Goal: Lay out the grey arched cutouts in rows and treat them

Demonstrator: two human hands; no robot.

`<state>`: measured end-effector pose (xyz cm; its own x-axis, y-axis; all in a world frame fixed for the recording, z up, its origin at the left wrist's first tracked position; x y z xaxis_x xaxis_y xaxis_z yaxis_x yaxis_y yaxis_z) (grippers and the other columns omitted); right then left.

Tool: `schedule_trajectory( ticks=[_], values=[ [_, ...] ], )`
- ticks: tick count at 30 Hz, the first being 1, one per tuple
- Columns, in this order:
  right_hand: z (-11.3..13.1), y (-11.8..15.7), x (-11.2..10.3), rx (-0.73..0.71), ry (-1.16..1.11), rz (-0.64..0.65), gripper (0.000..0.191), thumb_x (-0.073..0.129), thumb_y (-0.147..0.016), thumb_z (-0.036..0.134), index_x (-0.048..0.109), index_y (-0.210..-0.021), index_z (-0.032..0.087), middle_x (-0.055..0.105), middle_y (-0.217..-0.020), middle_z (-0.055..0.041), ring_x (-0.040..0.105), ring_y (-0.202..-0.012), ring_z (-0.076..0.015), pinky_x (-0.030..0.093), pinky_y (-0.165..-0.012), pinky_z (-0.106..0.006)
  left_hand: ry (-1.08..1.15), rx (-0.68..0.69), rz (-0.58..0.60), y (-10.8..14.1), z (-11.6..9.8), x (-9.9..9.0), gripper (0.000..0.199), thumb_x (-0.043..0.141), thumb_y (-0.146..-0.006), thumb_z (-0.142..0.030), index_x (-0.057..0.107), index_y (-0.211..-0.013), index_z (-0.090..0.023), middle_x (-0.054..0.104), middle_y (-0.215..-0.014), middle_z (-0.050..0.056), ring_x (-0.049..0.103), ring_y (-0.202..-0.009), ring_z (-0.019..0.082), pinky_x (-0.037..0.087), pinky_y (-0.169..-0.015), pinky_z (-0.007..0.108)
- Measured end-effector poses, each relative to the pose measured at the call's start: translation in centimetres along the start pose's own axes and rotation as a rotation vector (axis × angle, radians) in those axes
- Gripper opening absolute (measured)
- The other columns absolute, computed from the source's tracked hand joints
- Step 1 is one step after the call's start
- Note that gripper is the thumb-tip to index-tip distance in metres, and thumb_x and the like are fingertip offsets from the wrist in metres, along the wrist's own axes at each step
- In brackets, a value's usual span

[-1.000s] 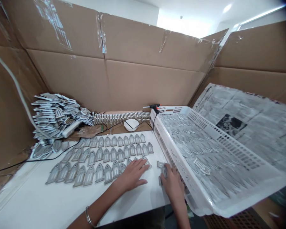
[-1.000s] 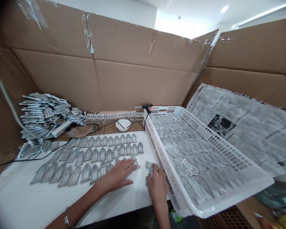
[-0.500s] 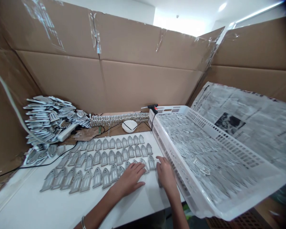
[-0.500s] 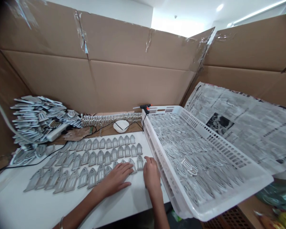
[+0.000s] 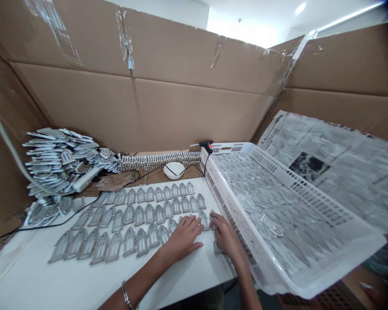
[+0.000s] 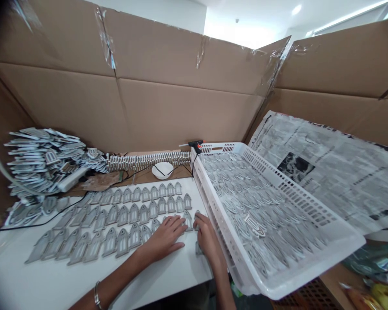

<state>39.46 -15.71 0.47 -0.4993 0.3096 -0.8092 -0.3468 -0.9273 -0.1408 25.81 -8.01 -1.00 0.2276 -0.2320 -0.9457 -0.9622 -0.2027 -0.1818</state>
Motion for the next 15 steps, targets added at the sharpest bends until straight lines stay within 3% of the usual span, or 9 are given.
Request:
schedule_trajectory(
  ticks=[2, 5, 8, 10, 15],
  values=[
    [0.3, -0.5, -0.6, -0.039, -0.017, -0.041, 0.040, 0.032, -0.072, -0.002, 0.064, -0.084, 0.018, 0.052, -0.140, -0.0097, 0.043, -0.135, -0.0180, 0.033, -0.112, -0.037, -0.004, -0.010, 0.003, 0.0, 0.0, 0.1, 0.050, 0.052, -0.094, -0.048, 0.046, -0.138, -0.024, 0.048, -0.148, 0.009, 0.039, -0.139, 0.032, 0.028, -0.113, 0.050],
    [0.4, 0.0, -1.7, 0.009, 0.029, -0.110, 0.040, 0.031, -0.077, 0.001, 0.063, -0.091, 0.018, 0.053, -0.137, -0.0112, 0.045, -0.132, -0.0194, 0.036, -0.109, -0.035, -0.005, -0.035, 0.019, 0.0, 0.1, 0.1, 0.052, 0.050, -0.095, -0.049, 0.044, -0.140, -0.024, 0.045, -0.151, 0.009, 0.037, -0.140, 0.032, 0.027, -0.114, 0.050],
    [0.1, 2.2, -1.7, 0.142, 0.127, 0.006, 0.035, 0.037, -0.081, 0.008, 0.063, -0.102, 0.019, 0.060, -0.114, -0.0108, 0.057, -0.111, -0.0222, 0.043, -0.099, -0.034, -0.001, -0.047, 0.036, 0.3, 0.1, -0.1, 0.056, 0.049, -0.095, -0.051, 0.041, -0.143, -0.023, 0.040, -0.154, 0.010, 0.033, -0.142, 0.033, 0.026, -0.115, 0.051],
    [0.1, 4.0, -1.5, 0.208, 0.226, 0.104, 0.036, 0.047, -0.079, 0.013, 0.064, -0.110, 0.022, 0.059, -0.114, -0.0103, 0.057, -0.108, -0.0259, 0.043, -0.096, -0.037, 0.006, -0.050, 0.051, 0.7, 0.1, -0.5, 0.057, 0.051, -0.095, -0.049, 0.039, -0.145, -0.022, 0.038, -0.155, 0.012, 0.032, -0.143, 0.033, 0.026, -0.115, 0.052],
    [2.0, 5.1, -0.6, 0.123, 0.265, 0.271, 0.053, 0.046, -0.068, -0.001, 0.063, -0.111, 0.024, 0.057, -0.119, -0.0084, 0.053, -0.110, -0.0256, 0.040, -0.096, -0.036, 0.031, -0.100, 0.033, 2.5, 0.4, -2.9, 0.054, 0.056, -0.094, -0.041, 0.043, -0.141, -0.019, 0.041, -0.152, 0.015, 0.033, -0.142, 0.035, 0.028, -0.114, 0.054]
  ],
)
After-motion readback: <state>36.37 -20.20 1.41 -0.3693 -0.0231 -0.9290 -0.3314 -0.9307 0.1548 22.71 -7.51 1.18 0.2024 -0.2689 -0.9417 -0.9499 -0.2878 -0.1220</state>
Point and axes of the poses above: each hand's wrist, its own y-axis away from the middle knuckle, its own x-axis out of the palm, z = x × y, the point moved 6 cm from there along -y, towards the middle knuckle
